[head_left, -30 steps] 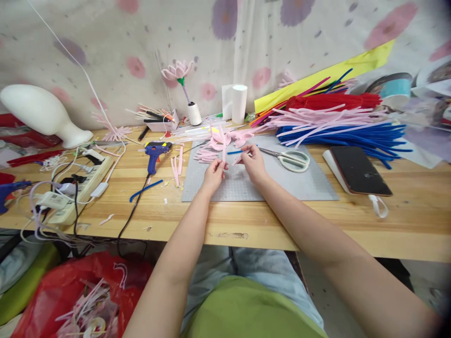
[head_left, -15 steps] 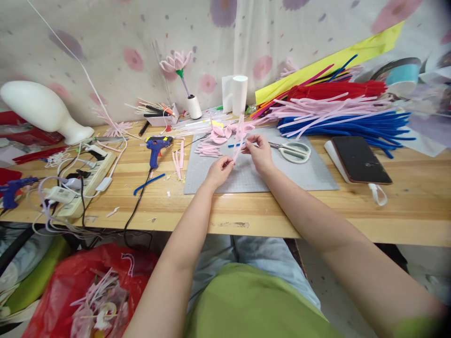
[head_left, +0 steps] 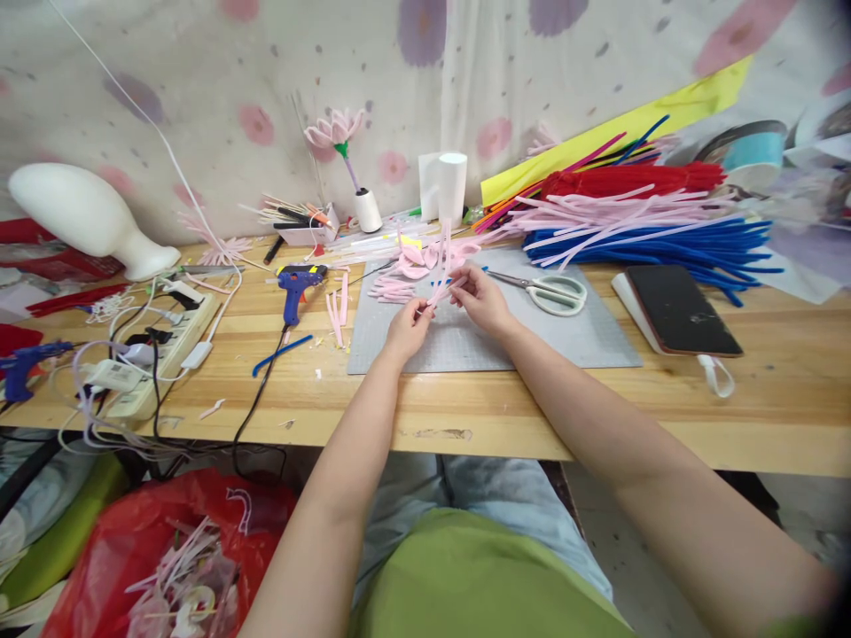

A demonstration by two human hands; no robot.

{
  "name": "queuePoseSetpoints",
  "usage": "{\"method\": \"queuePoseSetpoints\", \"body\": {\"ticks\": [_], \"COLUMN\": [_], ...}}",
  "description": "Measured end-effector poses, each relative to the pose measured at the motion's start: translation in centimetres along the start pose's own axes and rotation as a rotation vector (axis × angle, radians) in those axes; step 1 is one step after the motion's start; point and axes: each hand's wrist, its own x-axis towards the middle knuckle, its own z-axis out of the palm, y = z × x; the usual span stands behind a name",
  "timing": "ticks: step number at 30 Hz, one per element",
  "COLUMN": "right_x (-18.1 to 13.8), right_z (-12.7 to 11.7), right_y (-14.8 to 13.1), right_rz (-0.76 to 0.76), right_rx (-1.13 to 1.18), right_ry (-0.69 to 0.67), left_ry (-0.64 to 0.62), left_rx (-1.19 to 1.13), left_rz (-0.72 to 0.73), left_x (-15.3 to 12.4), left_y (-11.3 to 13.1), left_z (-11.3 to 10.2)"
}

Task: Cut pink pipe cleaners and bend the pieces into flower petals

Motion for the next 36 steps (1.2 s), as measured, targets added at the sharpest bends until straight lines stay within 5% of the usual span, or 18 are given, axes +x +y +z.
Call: {"method": "queuePoseSetpoints", "body": {"ticks": [10, 21, 36], "right_x": [0.0, 0.4, -0.8], "right_z": [0.7, 0.2, 1.9], "right_y": [0.2, 1.5, 0.4], "right_rz": [-0.015, -0.148, -0.005], "right_rx": [0.099, -0.245, 0.072], "right_ry": [0.024, 0.084, -0.191], "left_ry": [0.043, 0.041, 0.061], "left_rx": [-0.074, -0.015, -0.032], "left_rz": [-0.031, -0.02, 0.009], "left_x": [0.2, 0.2, 0.4], "left_y": [0.1, 0.1, -0.9], "left_z": [0.0, -0.1, -0.2]}}
